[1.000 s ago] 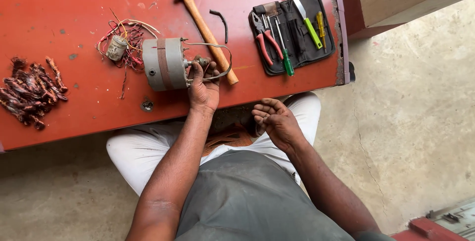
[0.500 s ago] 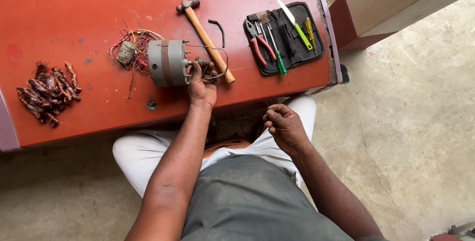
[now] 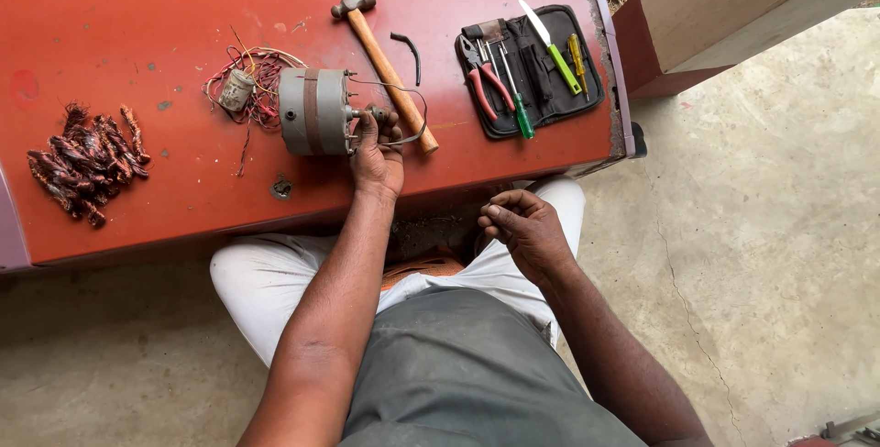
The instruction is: Repairing or rewinding an electric fan motor using tools and copper wire.
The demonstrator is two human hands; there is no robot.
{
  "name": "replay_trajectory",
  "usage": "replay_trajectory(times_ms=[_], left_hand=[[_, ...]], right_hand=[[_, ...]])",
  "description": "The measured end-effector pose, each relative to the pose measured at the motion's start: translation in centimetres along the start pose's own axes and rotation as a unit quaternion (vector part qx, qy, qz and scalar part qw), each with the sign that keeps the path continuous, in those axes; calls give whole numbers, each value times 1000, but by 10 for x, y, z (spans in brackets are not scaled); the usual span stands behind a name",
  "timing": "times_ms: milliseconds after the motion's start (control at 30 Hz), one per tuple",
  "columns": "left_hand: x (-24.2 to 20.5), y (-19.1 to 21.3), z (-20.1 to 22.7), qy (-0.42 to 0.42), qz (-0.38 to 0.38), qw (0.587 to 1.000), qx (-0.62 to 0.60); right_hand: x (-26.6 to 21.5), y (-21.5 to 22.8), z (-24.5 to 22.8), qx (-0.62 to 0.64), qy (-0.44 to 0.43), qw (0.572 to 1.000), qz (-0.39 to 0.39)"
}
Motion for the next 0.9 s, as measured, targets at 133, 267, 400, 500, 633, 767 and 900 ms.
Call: replay_trajectory(times_ms=[133,267,400,500,633,767,900], left_hand=[[3,3,-1,2,1,1000,-6],[2,3,-2,4,9,1000,-7],[0,2,-1,4,23,1000,-6],[-1,0,1,-3,10,1000,-2],[-5,-2,2,-1,18,1000,5],[-3,1,1,0,22,1000,-3],[-2,4,-2,5,33,999,-12]], right_hand=[[8,-6,-1,9,5,1000,-14],[11,-20,-6,52,24,997,-60],[9,-37,-15,90,35,991,-97],[5,-46,-23,82,37,990,-107],[9,-45,-18,71,28,991,-106],[22,-40,-8,62,13,992,-107],[47,-37,4,19,3,995,-102]])
Point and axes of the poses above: each hand's wrist, its own x-axis towards the middle knuckle, its own y-axis out of the back of the hand, z = x × y, the point moved 8 cm from there along x, towards the middle knuckle, and after that the axes turned 5 degrees about -y, right-handed, at the moved point
